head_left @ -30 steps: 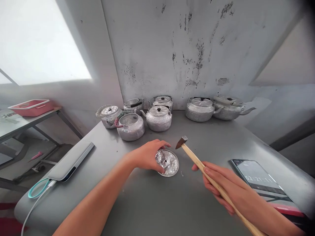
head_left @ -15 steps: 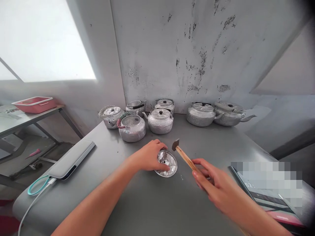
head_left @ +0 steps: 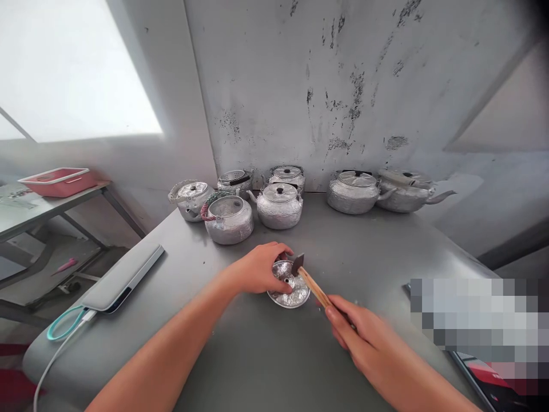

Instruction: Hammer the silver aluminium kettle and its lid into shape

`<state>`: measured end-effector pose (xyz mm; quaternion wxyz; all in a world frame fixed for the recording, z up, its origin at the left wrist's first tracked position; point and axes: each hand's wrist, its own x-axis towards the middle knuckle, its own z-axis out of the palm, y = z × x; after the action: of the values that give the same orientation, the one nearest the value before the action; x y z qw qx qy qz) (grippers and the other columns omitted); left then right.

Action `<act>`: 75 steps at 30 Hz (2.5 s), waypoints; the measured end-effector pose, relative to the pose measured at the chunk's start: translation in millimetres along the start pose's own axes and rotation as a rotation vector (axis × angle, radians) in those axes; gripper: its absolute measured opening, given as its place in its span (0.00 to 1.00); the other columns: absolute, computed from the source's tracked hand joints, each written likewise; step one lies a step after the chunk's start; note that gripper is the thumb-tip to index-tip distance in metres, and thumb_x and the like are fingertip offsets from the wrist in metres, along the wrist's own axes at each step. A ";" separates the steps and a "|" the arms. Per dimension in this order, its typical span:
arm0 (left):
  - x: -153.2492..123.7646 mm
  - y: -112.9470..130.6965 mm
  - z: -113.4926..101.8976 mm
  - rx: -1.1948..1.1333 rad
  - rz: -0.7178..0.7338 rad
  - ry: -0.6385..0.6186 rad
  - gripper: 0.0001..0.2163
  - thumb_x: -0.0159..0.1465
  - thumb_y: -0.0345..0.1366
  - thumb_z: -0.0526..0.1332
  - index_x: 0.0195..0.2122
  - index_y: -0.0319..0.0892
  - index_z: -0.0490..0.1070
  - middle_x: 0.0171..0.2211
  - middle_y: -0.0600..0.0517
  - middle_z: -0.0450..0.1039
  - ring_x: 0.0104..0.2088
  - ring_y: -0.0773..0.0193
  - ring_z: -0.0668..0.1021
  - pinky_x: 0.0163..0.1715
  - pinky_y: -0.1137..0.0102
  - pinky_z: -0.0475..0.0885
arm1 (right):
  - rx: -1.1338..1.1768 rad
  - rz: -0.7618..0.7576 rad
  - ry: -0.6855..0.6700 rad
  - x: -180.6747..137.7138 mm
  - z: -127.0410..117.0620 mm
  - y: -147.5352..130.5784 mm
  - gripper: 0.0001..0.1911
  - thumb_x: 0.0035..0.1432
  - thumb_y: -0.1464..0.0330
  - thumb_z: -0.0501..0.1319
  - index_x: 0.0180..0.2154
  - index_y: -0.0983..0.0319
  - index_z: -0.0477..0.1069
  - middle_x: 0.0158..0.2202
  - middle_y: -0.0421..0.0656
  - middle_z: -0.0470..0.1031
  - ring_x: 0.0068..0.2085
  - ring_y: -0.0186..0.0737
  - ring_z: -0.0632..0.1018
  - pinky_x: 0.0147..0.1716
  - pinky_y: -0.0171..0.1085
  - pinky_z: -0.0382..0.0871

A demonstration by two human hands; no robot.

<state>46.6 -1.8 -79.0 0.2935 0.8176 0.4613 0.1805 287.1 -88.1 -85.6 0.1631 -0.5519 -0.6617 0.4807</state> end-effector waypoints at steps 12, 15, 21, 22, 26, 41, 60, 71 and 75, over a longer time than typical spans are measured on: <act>1.0 -2.2 0.5 -0.026 0.026 -0.002 0.31 0.50 0.42 0.74 0.55 0.45 0.70 0.50 0.49 0.75 0.49 0.54 0.76 0.48 0.64 0.71 | 0.197 0.027 0.006 -4.1 -5.9 -10.7 0.16 0.73 0.54 0.43 0.38 0.56 0.59 0.27 0.32 0.51 0.22 0.30 0.52 0.17 0.31 0.49; 0.3 -1.1 -0.3 -0.050 0.027 -0.006 0.30 0.50 0.40 0.74 0.55 0.45 0.70 0.51 0.49 0.75 0.50 0.54 0.76 0.49 0.64 0.71 | 0.185 0.078 -0.031 -4.8 -6.2 -14.3 0.14 0.72 0.55 0.46 0.38 0.56 0.60 0.26 0.32 0.53 0.20 0.29 0.53 0.15 0.30 0.48; -3.5 -0.7 -7.1 -0.164 0.108 -0.084 0.30 0.55 0.29 0.67 0.60 0.47 0.65 0.57 0.50 0.73 0.56 0.58 0.75 0.56 0.67 0.69 | 0.320 0.074 0.040 -7.5 -10.1 -13.6 0.18 0.71 0.50 0.45 0.48 0.54 0.62 0.26 0.31 0.53 0.20 0.30 0.53 0.14 0.29 0.50; -4.8 0.4 -8.2 -0.144 0.115 -0.084 0.29 0.56 0.29 0.65 0.61 0.48 0.65 0.58 0.51 0.73 0.57 0.58 0.75 0.57 0.67 0.69 | 0.319 0.109 0.043 -7.1 -10.7 -13.1 0.18 0.70 0.50 0.45 0.49 0.53 0.62 0.26 0.31 0.53 0.20 0.30 0.53 0.14 0.29 0.50; -11.4 8.8 -6.4 0.124 0.002 -0.043 0.32 0.54 0.48 0.69 0.60 0.48 0.67 0.57 0.46 0.69 0.58 0.47 0.72 0.56 0.58 0.69 | 0.299 0.183 0.028 -2.6 -10.7 -8.5 0.19 0.70 0.49 0.45 0.47 0.54 0.63 0.26 0.31 0.54 0.20 0.30 0.52 0.13 0.28 0.49; -8.0 12.1 -17.2 0.139 0.130 -0.147 0.39 0.46 0.29 0.69 0.61 0.48 0.64 0.59 0.48 0.69 0.61 0.46 0.69 0.60 0.58 0.66 | 0.223 0.137 -0.094 1.2 1.5 6.9 0.20 0.72 0.50 0.42 0.38 0.55 0.61 0.27 0.32 0.55 0.20 0.29 0.52 0.13 0.28 0.46; 1.9 -9.0 -3.9 0.073 0.042 0.060 0.19 0.58 0.34 0.65 0.52 0.46 0.72 0.50 0.50 0.76 0.50 0.54 0.78 0.51 0.64 0.72 | 0.247 0.127 -0.094 -3.4 4.9 -2.7 0.19 0.72 0.51 0.43 0.37 0.56 0.61 0.27 0.33 0.54 0.19 0.28 0.52 0.12 0.28 0.46; 2.1 -11.3 -4.9 0.051 0.011 0.035 0.20 0.58 0.34 0.66 0.53 0.45 0.72 0.51 0.50 0.76 0.51 0.55 0.77 0.51 0.64 0.71 | 0.205 0.085 -0.067 0.4 3.0 -6.6 0.19 0.73 0.52 0.40 0.40 0.56 0.61 0.27 0.33 0.52 0.21 0.30 0.52 0.14 0.28 0.48; 2.4 -12.6 -5.4 0.050 0.009 0.036 0.20 0.58 0.35 0.66 0.53 0.45 0.72 0.52 0.50 0.75 0.51 0.55 0.77 0.52 0.64 0.71 | 0.250 0.153 -0.096 -1.1 5.2 -3.4 0.20 0.72 0.51 0.42 0.40 0.56 0.62 0.27 0.32 0.52 0.21 0.29 0.51 0.13 0.28 0.46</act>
<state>36.6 7.0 -82.9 0.2637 0.8233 0.4673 0.1850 281.7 -91.3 -84.9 0.1614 -0.5523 -0.5598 0.5963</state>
